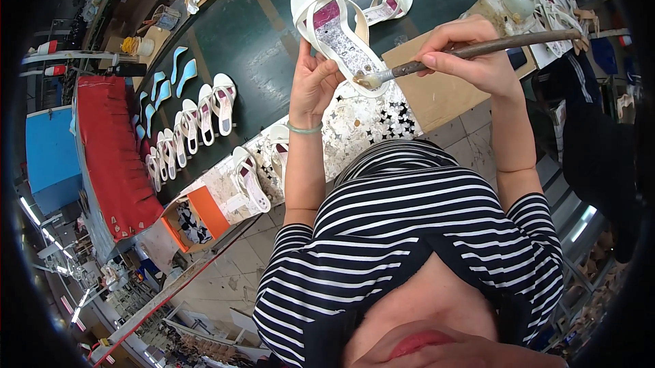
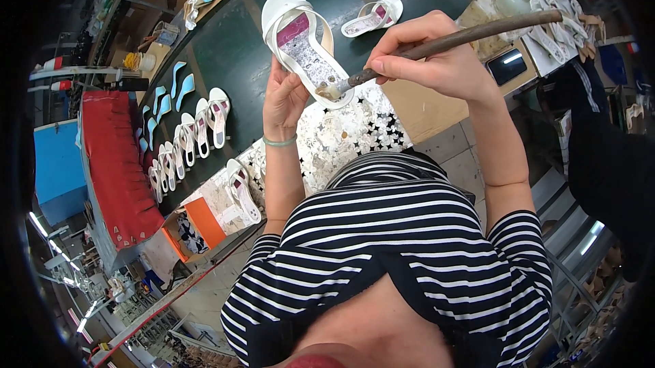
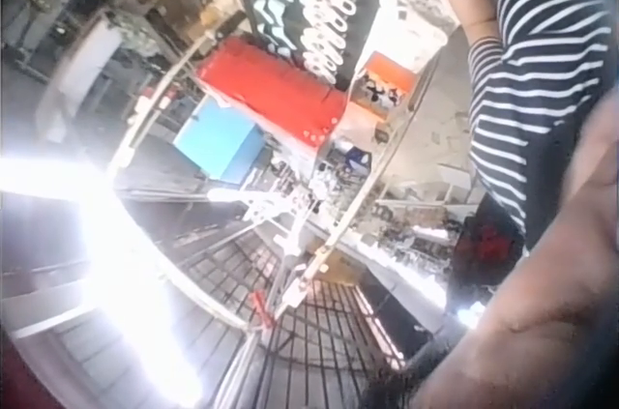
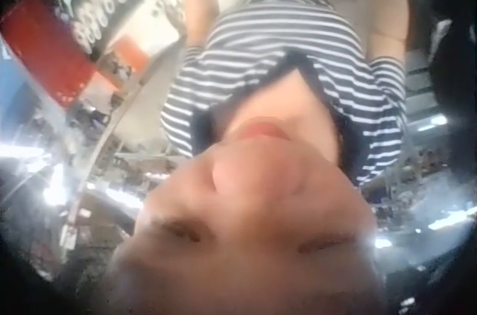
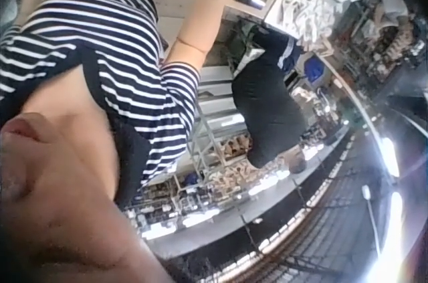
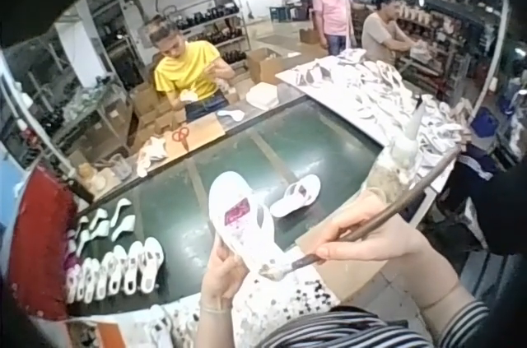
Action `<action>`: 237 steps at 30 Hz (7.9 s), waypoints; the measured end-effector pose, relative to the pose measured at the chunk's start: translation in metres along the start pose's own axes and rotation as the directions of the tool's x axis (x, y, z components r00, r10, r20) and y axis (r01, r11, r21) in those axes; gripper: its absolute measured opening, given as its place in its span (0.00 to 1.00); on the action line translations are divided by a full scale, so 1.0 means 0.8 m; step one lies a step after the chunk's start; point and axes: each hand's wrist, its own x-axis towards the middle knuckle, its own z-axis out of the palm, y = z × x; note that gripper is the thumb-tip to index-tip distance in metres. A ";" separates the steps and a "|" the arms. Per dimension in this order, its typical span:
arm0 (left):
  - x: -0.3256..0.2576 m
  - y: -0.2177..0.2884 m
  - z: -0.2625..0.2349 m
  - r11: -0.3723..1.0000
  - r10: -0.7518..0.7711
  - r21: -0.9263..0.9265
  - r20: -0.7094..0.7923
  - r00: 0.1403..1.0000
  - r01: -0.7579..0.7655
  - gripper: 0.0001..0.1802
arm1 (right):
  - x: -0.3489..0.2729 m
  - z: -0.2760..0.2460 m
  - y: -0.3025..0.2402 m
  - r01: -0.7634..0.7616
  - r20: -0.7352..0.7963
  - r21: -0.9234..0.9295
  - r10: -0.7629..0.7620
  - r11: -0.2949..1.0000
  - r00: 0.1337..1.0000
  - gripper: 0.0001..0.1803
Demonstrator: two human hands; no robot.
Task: The recorder uses a brush to apply glue or adhesive to the inside and straps of white high-heeled sandals in a factory setting.
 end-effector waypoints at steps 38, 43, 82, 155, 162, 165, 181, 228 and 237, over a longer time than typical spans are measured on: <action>-0.016 -0.009 0.015 0.984 -0.173 -0.031 0.113 0.978 0.177 0.48 | 0.204 0.004 -0.057 -0.106 0.961 -0.195 0.212 0.975 0.180 0.12; -0.016 -0.014 0.021 0.986 -0.167 -0.014 0.097 0.981 0.169 0.48 | 0.199 0.000 -0.063 -0.115 0.942 -0.241 0.261 0.964 0.213 0.12; -0.008 -0.050 -0.020 0.976 0.195 0.117 -0.116 0.974 -0.182 0.42 | 0.035 0.143 0.062 0.266 -0.289 -0.739 -0.648 0.618 0.705 0.14; 0.002 -0.055 -0.003 0.929 0.234 0.330 -0.175 0.956 -0.167 0.43 | -0.040 0.007 0.059 0.058 -0.363 -0.579 -0.321 0.813 0.875 0.11; 0.016 -0.066 -0.017 0.961 0.160 0.259 -0.232 0.959 -0.098 0.50 | -0.007 -0.010 0.048 -0.223 -0.389 -0.036 0.192 0.974 0.901 0.03; 0.026 -0.073 -0.006 0.966 0.078 0.255 -0.148 0.986 -0.038 0.53 | 0.025 -0.006 0.061 0.149 -0.266 -0.267 -0.221 0.952 0.938 0.05; 0.091 -0.063 -0.099 0.949 -0.157 0.228 -0.260 0.953 0.218 0.38 | -0.026 -0.138 0.086 -0.131 -0.576 0.142 0.189 0.981 0.796 0.06; -0.316 -0.046 -0.172 -0.288 0.429 0.546 -0.661 0.615 0.787 0.55 | -0.139 -0.192 0.248 -0.471 -0.445 0.576 0.740 0.668 0.505 0.09; -0.223 -0.043 -0.113 0.850 0.027 0.387 -0.709 0.704 0.357 0.40 | -0.212 -0.163 0.273 -0.459 -0.537 0.612 0.765 0.644 0.356 0.11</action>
